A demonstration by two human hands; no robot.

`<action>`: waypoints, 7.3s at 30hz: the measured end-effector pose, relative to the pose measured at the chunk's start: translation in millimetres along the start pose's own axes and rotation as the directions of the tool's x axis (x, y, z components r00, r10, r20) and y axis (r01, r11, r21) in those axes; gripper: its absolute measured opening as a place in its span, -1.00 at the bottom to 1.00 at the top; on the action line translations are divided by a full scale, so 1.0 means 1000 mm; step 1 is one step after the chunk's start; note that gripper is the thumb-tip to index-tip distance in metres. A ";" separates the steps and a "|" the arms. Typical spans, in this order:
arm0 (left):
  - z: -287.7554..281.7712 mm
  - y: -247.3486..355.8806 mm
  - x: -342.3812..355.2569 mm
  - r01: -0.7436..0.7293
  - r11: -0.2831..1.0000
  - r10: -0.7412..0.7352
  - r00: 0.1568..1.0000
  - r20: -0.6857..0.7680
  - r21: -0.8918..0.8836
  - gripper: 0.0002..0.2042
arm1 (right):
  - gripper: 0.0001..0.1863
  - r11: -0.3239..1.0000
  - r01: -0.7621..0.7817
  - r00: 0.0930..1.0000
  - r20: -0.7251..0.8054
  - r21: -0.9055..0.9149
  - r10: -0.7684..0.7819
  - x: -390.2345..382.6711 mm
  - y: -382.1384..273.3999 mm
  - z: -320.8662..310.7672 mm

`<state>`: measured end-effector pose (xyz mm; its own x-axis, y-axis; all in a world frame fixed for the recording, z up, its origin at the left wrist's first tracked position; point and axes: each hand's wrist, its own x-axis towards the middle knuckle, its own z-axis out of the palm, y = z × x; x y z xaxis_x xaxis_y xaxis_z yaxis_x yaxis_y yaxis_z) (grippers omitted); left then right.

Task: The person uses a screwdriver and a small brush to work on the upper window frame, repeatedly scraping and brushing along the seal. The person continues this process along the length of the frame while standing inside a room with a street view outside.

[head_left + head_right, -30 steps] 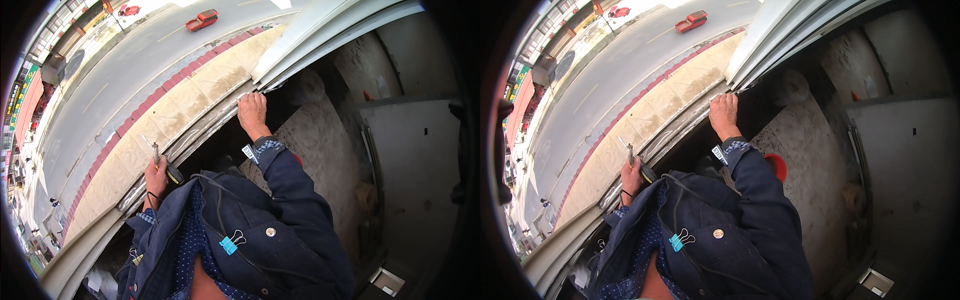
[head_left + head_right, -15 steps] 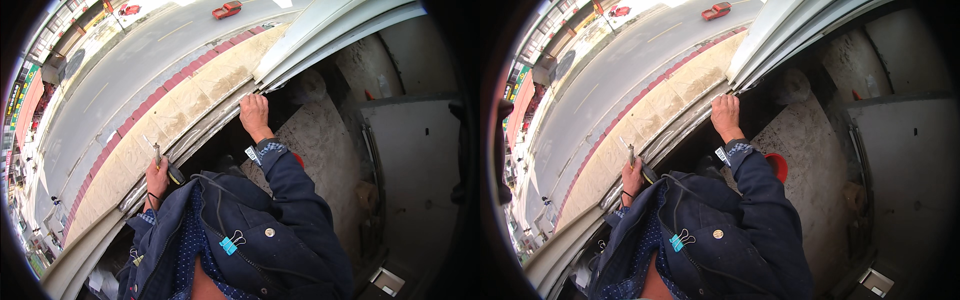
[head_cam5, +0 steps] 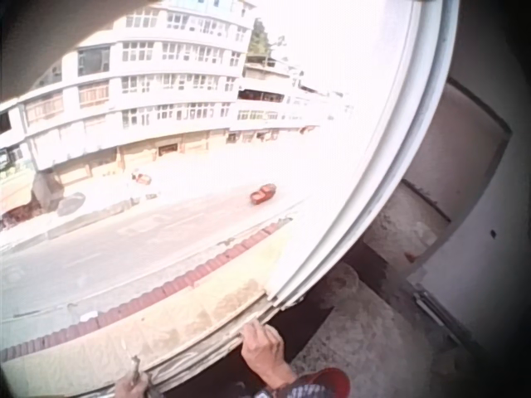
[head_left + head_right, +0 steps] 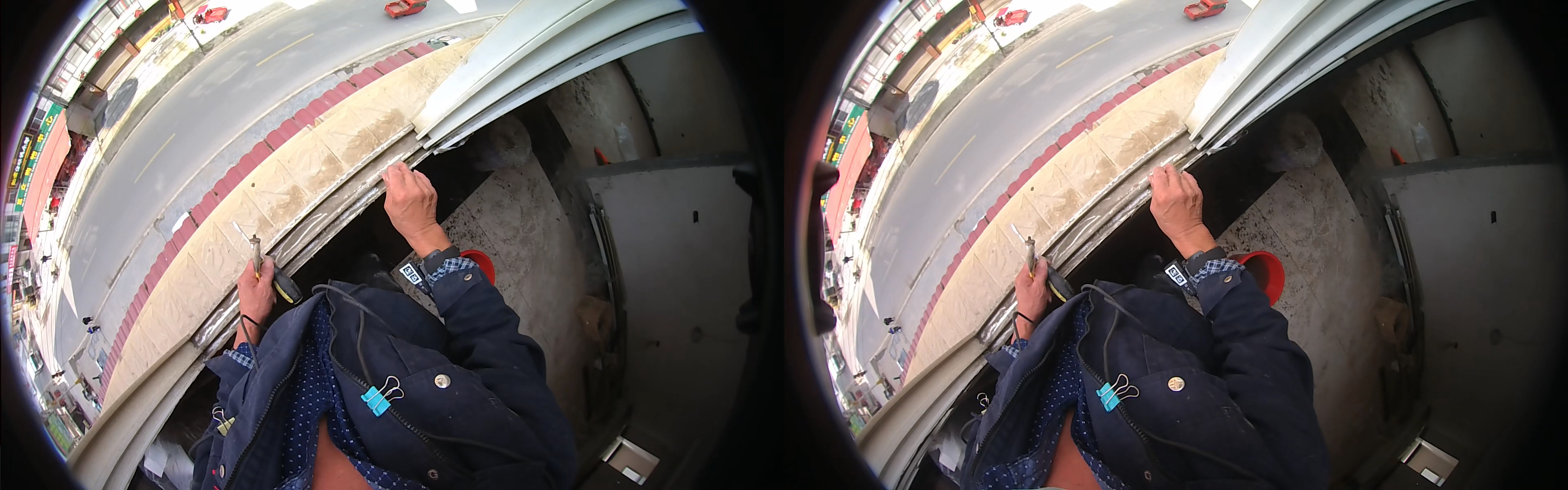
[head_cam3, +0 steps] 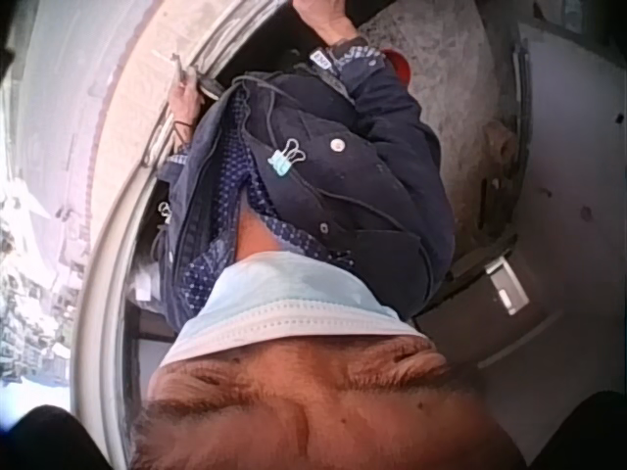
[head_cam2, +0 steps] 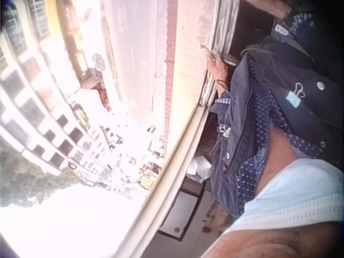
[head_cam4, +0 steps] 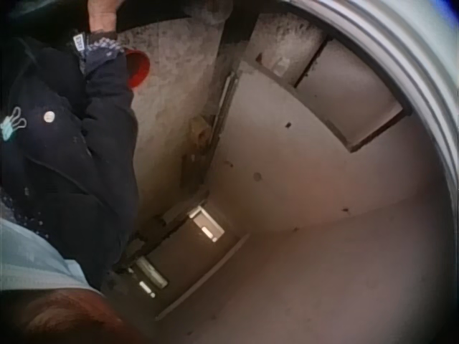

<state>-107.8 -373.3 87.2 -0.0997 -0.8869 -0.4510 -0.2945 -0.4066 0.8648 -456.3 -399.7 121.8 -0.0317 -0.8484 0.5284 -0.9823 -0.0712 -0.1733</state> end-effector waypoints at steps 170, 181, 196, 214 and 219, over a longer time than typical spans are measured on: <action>0.002 -0.009 0.001 -0.207 0.962 0.223 0.972 -0.074 0.180 -0.68 | -0.82 0.859 -0.200 0.980 0.077 0.471 0.186 -0.010 -0.004 -0.001; 0.000 -0.013 0.002 -0.212 0.959 0.227 0.972 -0.064 0.188 -0.69 | -0.83 0.910 -0.222 0.975 0.064 0.351 0.214 0.006 0.009 -0.005; 0.000 -0.013 0.004 -0.236 0.946 0.256 0.964 -0.070 0.222 -0.70 | -0.83 0.892 -0.129 0.990 0.112 0.434 0.089 -0.007 -0.018 -0.006; -0.002 0.006 -0.002 -0.131 0.989 0.133 0.990 -0.036 0.065 -0.68 | -0.81 0.835 -0.123 0.992 0.068 0.536 0.102 0.015 -0.062 -0.031; 0.000 0.041 -0.011 -0.008 0.928 0.046 0.994 0.095 -0.373 -0.67 | -0.70 0.735 -0.254 0.959 0.261 0.629 0.108 0.004 -0.095 -0.031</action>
<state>-118.7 -379.9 127.3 -0.2026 -0.8801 -0.4293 0.0825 -0.4522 0.8881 -369.1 -380.1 166.0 -0.0878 -0.9585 0.2711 -0.5977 -0.1670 -0.7841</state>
